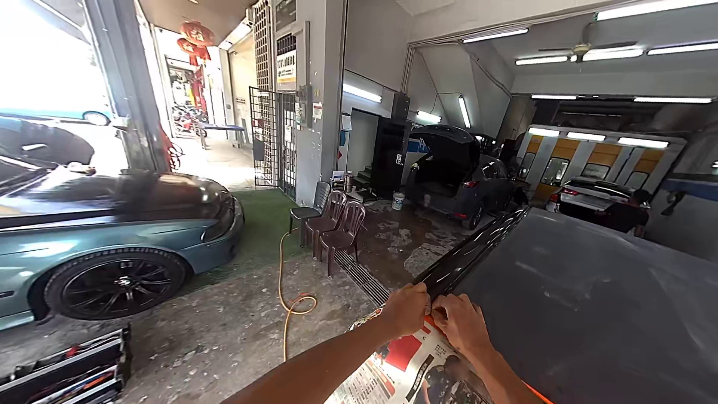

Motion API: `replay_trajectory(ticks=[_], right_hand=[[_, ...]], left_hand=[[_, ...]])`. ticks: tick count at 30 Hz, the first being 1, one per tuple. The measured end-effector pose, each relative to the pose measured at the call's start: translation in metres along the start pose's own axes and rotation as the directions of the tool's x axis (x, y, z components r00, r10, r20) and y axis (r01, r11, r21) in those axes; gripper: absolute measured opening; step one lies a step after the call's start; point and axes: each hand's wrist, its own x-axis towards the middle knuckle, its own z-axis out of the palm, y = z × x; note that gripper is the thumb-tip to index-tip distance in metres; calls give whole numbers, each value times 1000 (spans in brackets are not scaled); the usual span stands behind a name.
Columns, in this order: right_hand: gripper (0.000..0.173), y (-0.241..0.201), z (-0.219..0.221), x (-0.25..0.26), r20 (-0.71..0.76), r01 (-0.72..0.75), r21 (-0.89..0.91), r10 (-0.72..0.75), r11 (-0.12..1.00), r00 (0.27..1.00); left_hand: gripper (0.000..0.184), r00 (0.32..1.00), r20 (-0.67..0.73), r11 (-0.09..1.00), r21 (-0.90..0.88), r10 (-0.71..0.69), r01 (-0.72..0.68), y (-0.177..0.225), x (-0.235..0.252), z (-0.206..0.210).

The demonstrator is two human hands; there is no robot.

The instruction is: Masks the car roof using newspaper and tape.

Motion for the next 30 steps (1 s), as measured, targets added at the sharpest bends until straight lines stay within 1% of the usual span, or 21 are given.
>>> replay_trajectory(ticks=[2,5,9,15,19,22,24,26,28,30], right_hand=[[32,10,14,-4,-118,35,73,-26,997,993],[32,15,22,-5,-198,65,115,-41,991,979],[29,12,23,-4,-221,49,151,-14,987,975],[26,12,21,-5,-193,5,188,31,982,981],[25,13,22,-2,-200,20,203,22,979,980],[27,13,19,-2,-164,5,236,35,972,986],[29,11,18,-3,-155,-1,253,41,968,987],[29,10,18,-3,-169,3,256,41,967,985],[30,8,18,-5,-168,-6,255,51,967,984],[33,4,16,-7,-151,-23,235,59,972,987]], left_hand=[[32,999,22,1000,-4,27,-27,-3,-2,0],[31,999,27,999,-20,34,-33,-7,-7,0],[33,999,13,999,-23,33,-33,-6,-7,0],[31,998,49,999,0,49,-49,-4,1,-6],[30,994,89,997,42,61,-65,-4,7,-12],[31,985,131,989,84,111,-123,-3,10,-16],[31,976,134,971,140,175,-193,-3,9,-16],[27,959,150,937,224,240,-270,0,8,-19],[21,936,198,889,305,291,-341,7,9,-25],[29,915,275,842,379,295,-385,17,10,-33]])
